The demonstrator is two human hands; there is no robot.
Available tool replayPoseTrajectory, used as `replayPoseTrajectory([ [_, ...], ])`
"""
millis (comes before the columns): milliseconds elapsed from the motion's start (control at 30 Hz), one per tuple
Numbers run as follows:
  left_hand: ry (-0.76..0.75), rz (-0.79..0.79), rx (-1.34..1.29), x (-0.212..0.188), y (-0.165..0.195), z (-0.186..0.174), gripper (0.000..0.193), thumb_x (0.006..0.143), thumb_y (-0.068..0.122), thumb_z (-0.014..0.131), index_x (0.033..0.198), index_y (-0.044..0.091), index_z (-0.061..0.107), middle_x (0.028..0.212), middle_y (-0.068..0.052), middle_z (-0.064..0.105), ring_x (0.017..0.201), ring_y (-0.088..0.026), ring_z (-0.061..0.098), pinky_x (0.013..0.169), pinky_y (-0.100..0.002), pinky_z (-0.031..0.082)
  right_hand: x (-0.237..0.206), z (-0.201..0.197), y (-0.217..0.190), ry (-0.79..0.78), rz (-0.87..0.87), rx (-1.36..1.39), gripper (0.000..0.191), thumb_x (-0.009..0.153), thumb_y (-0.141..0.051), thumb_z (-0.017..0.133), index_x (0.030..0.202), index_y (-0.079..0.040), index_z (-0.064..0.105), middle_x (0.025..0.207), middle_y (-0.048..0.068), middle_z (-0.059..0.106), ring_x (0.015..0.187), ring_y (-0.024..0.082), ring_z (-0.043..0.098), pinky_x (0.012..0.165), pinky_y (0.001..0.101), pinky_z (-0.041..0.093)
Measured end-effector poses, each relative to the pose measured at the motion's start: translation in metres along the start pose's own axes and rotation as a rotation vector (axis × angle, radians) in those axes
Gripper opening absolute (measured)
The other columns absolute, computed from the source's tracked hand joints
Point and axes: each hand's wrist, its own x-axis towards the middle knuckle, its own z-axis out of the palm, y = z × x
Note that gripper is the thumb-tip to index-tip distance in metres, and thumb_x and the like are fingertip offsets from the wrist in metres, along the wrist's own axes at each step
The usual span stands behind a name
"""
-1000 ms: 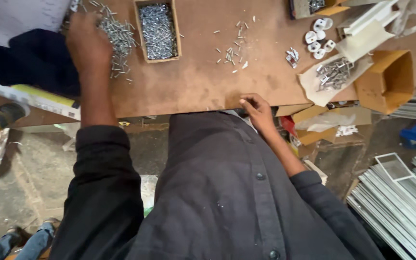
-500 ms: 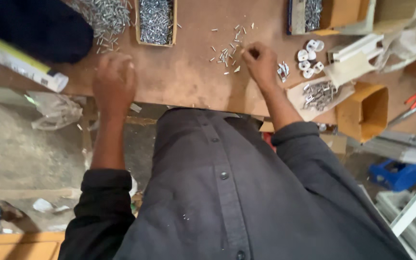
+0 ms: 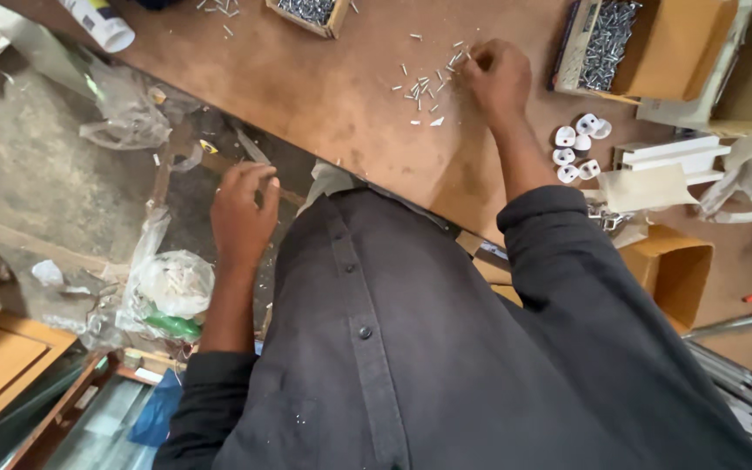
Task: The person picks up loose screws scattered on a workbench and drops them into a wooden box filled with screws, gathering small handfuls from the tabletop and from paper sheets beside the box. They continue collecting the scattered screws across the bench throughout the clip.
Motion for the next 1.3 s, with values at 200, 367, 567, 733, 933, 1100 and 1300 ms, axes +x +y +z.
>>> replayPoseTrajectory([
  [200, -0.003, -0.002, 0.015, -0.028, 0.021, 0.009, 0.017, 0.096, 0.016, 0.073, 0.111, 0.009, 0.073, 0.117, -0.010, 0.069, 0.110, -0.032, 0.068, 0.093, -0.042, 0.054, -0.009, -0.020, 0.016, -0.189, 0.536, 1.392, 0.010, 0.088, -0.013, 0.064, 0.097, -0.008, 0.065, 0.086, 0.008, 0.073, 0.071, 0.018, 0.065, 0.062, 0.0311, 0.049],
  [367, -0.087, -0.072, 0.028, -0.051, 0.023, 0.015, 0.022, 0.094, 0.019, 0.073, 0.114, 0.009, 0.072, 0.119, -0.011, 0.069, 0.110, -0.034, 0.067, 0.093, -0.044, 0.053, -0.002, -0.014, 0.017, -0.229, 0.330, 1.142, 0.008, 0.095, -0.015, 0.070, 0.097, -0.008, 0.071, 0.083, 0.004, 0.067, 0.070, 0.014, 0.058, 0.062, 0.0292, 0.045],
  [567, -0.177, -0.143, 0.075, -0.076, 0.013, 0.017, 0.033, 0.092, 0.025, 0.072, 0.120, 0.010, 0.070, 0.123, -0.014, 0.067, 0.112, -0.037, 0.065, 0.092, -0.046, 0.052, 0.010, -0.008, 0.006, -0.146, -0.293, 0.047, 0.016, 0.088, -0.014, 0.076, 0.104, -0.009, 0.075, 0.090, 0.009, 0.071, 0.080, 0.025, 0.068, 0.073, 0.0380, 0.054],
  [733, -0.231, -0.276, 0.067, -0.094, 0.011, 0.012, 0.033, 0.090, 0.027, 0.072, 0.121, 0.013, 0.070, 0.126, -0.012, 0.067, 0.111, -0.036, 0.066, 0.091, -0.046, 0.053, 0.010, -0.015, 0.007, -0.181, -0.474, -0.046, 0.014, 0.095, -0.013, 0.074, 0.109, -0.008, 0.073, 0.099, 0.016, 0.070, 0.093, 0.038, 0.067, 0.081, 0.0468, 0.053],
  [933, -0.162, -0.357, -0.036, -0.106, -0.014, 0.019, 0.033, 0.092, 0.027, 0.070, 0.122, 0.013, 0.070, 0.127, -0.012, 0.066, 0.107, -0.032, 0.067, 0.085, -0.041, 0.055, 0.010, -0.009, 0.018, -0.213, 0.230, 0.652, 0.005, 0.098, -0.016, 0.070, 0.100, -0.014, 0.074, 0.086, 0.002, 0.064, 0.065, 0.015, 0.054, 0.063, 0.0349, 0.041],
  [1100, -0.121, -0.411, -0.012, -0.145, -0.088, 0.035, 0.032, 0.092, 0.028, 0.073, 0.120, 0.011, 0.071, 0.118, -0.015, 0.069, 0.105, -0.034, 0.067, 0.089, -0.042, 0.054, 0.005, -0.012, 0.022, -0.229, 0.614, 1.447, 0.014, 0.092, -0.023, 0.068, 0.087, -0.010, 0.066, 0.072, 0.003, 0.063, 0.061, 0.016, 0.058, 0.054, 0.0305, 0.043],
  [1300, -0.271, -0.590, 0.103, -0.200, -0.167, 0.039, 0.039, 0.089, 0.035, 0.075, 0.118, 0.009, 0.074, 0.116, -0.019, 0.072, 0.110, -0.037, 0.067, 0.094, -0.043, 0.052, 0.022, 0.000, 0.005, -0.131, 0.139, 0.602, 0.014, 0.088, -0.019, 0.084, 0.088, -0.009, 0.074, 0.075, -0.002, 0.066, 0.066, 0.012, 0.057, 0.060, 0.0284, 0.044],
])
